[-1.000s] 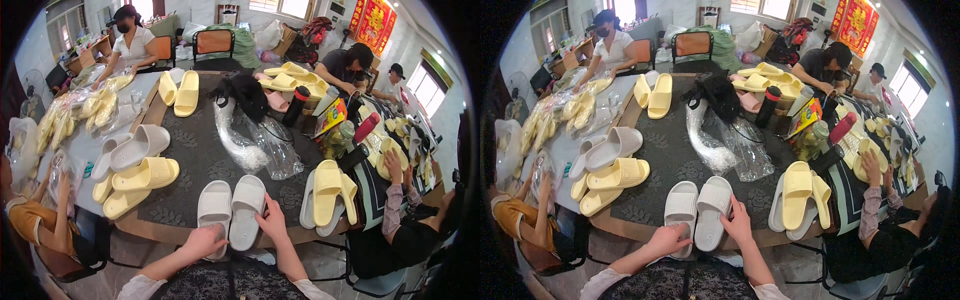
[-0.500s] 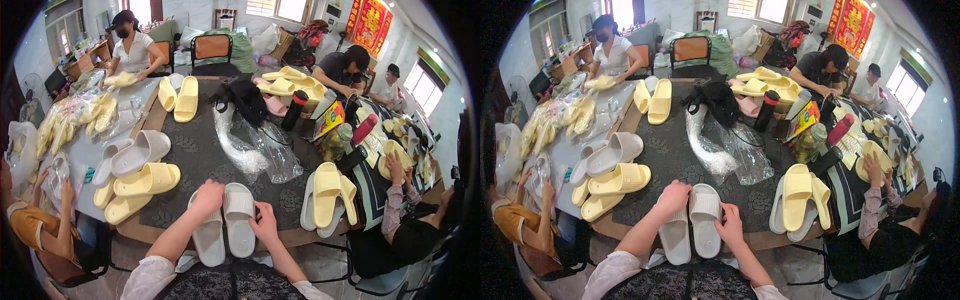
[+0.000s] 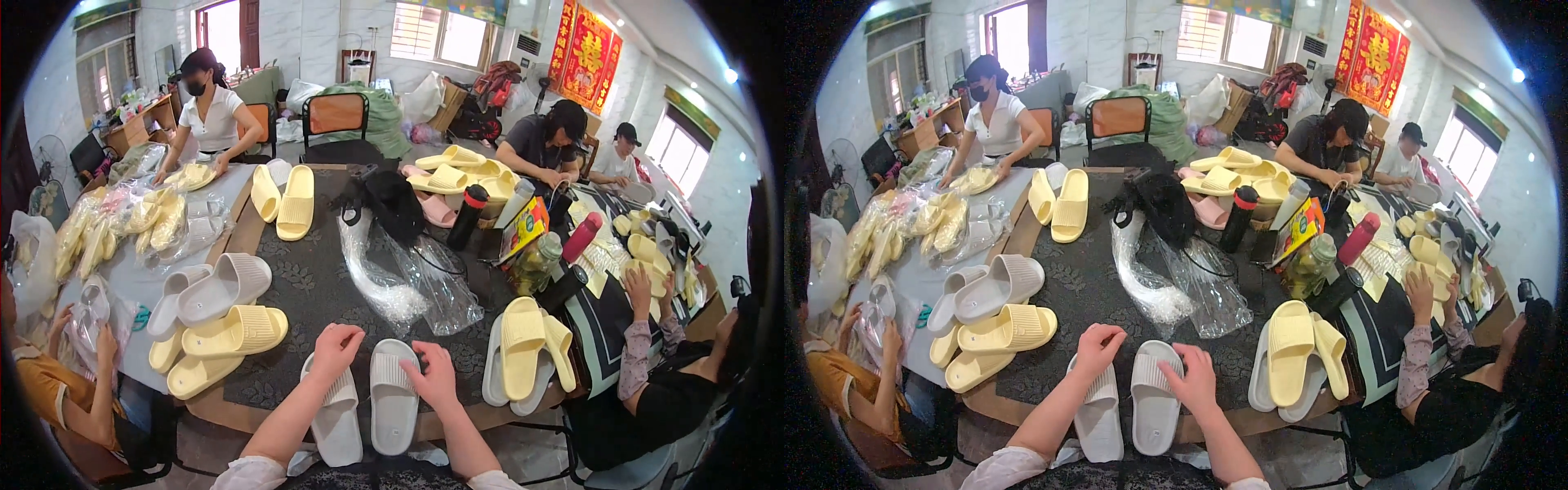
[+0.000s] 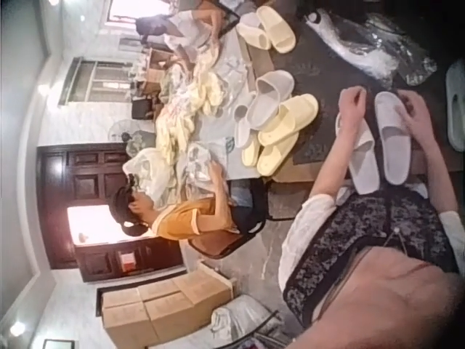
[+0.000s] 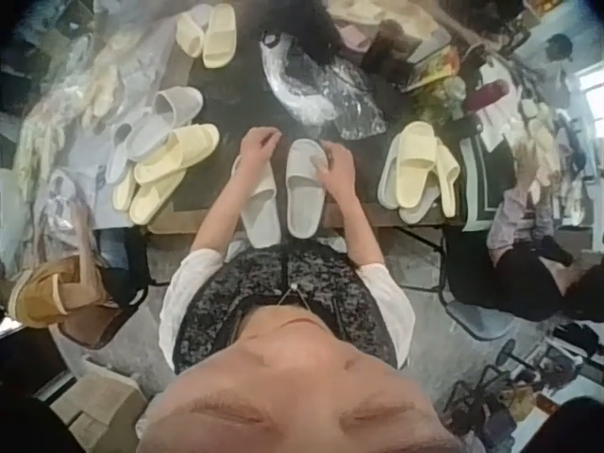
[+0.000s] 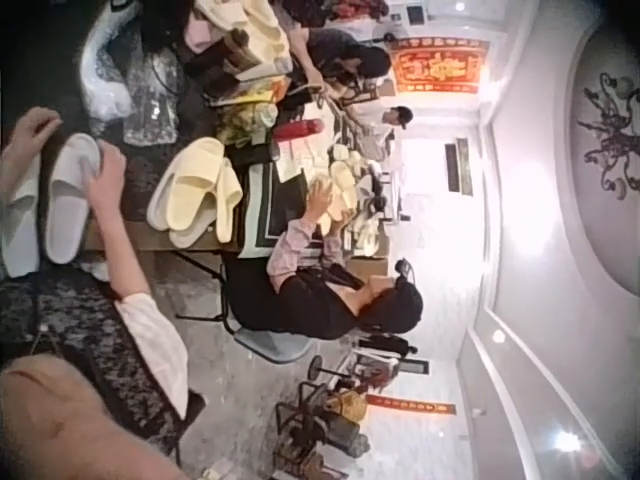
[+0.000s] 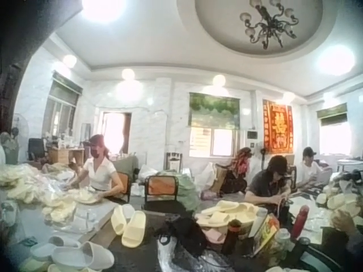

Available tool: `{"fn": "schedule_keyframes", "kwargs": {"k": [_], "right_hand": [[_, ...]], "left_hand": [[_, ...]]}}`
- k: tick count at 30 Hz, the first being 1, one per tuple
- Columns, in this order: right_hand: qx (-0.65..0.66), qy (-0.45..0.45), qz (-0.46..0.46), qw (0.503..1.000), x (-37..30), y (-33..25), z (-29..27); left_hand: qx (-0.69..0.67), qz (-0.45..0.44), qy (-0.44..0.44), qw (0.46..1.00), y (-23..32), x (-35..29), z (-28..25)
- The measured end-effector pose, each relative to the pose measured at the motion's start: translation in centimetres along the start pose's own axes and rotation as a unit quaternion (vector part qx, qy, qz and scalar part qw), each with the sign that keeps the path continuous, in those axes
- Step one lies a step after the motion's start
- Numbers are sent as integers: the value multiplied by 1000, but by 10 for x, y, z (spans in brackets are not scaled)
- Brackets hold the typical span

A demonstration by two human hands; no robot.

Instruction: Inspecting and pairing slippers on a table in a workshop.

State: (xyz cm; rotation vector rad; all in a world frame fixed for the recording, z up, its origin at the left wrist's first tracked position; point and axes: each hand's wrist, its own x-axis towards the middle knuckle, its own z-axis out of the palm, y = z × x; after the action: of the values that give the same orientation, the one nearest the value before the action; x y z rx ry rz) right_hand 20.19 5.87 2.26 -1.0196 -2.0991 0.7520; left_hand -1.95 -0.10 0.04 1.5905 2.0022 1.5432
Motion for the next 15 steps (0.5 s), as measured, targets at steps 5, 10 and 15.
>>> {"fn": "schedule_keyframes", "kwargs": {"k": [5,10,15], "right_hand": [[-14,-85,-20,996,37,7,40],[9,-114,-6,993,34,15,55],[156,-25,43,987,38,37,40]], "left_hand": [[-23,-1,32,999,-2,-1,0],[-29,-63,-118,991,8,-1,-3],[38,-10,-180,983,-2,-3,0]]}}
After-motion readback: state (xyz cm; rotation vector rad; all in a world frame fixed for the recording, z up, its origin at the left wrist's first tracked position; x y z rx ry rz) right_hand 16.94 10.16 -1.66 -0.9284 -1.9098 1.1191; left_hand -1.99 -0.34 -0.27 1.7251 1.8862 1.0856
